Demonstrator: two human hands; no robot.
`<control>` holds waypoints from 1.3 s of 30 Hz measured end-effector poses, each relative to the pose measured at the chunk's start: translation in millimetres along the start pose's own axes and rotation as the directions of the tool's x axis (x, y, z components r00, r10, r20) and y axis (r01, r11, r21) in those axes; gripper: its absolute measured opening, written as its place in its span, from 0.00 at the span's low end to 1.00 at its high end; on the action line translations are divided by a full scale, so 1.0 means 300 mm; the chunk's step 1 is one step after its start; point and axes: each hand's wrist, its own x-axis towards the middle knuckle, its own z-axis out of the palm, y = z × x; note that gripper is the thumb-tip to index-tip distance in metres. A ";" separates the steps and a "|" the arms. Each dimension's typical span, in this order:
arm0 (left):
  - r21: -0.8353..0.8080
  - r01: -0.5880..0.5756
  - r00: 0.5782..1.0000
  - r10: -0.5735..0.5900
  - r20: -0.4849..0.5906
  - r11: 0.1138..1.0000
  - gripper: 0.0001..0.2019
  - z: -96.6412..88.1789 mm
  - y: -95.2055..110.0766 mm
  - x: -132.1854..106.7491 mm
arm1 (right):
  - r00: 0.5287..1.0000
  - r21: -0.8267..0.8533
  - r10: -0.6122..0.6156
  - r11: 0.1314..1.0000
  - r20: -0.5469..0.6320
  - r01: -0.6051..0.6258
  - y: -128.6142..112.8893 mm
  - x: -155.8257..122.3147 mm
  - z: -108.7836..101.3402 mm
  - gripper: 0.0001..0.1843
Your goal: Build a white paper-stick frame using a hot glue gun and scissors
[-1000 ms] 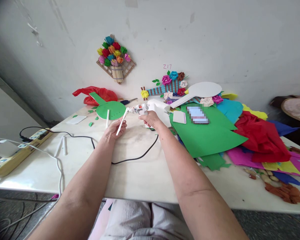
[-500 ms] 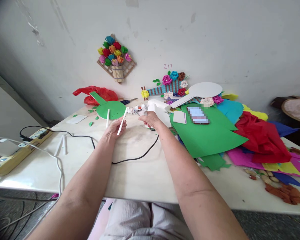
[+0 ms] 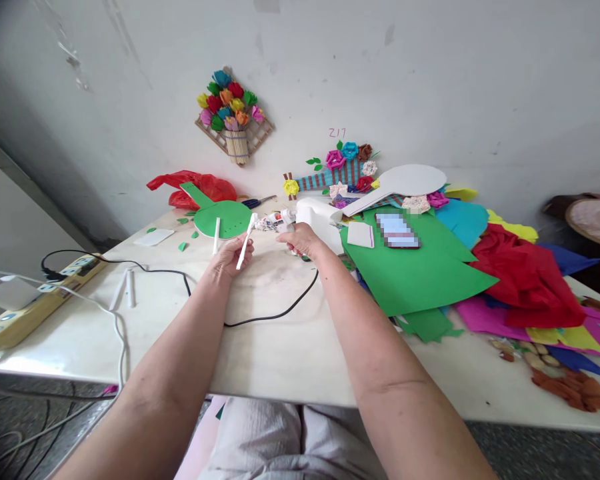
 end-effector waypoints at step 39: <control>0.133 -0.046 0.996 0.056 -0.067 0.990 0.13 0.040 0.003 -0.016 | 0.987 0.123 0.147 0.983 -0.063 -0.138 0.009 0.005 0.032 0.08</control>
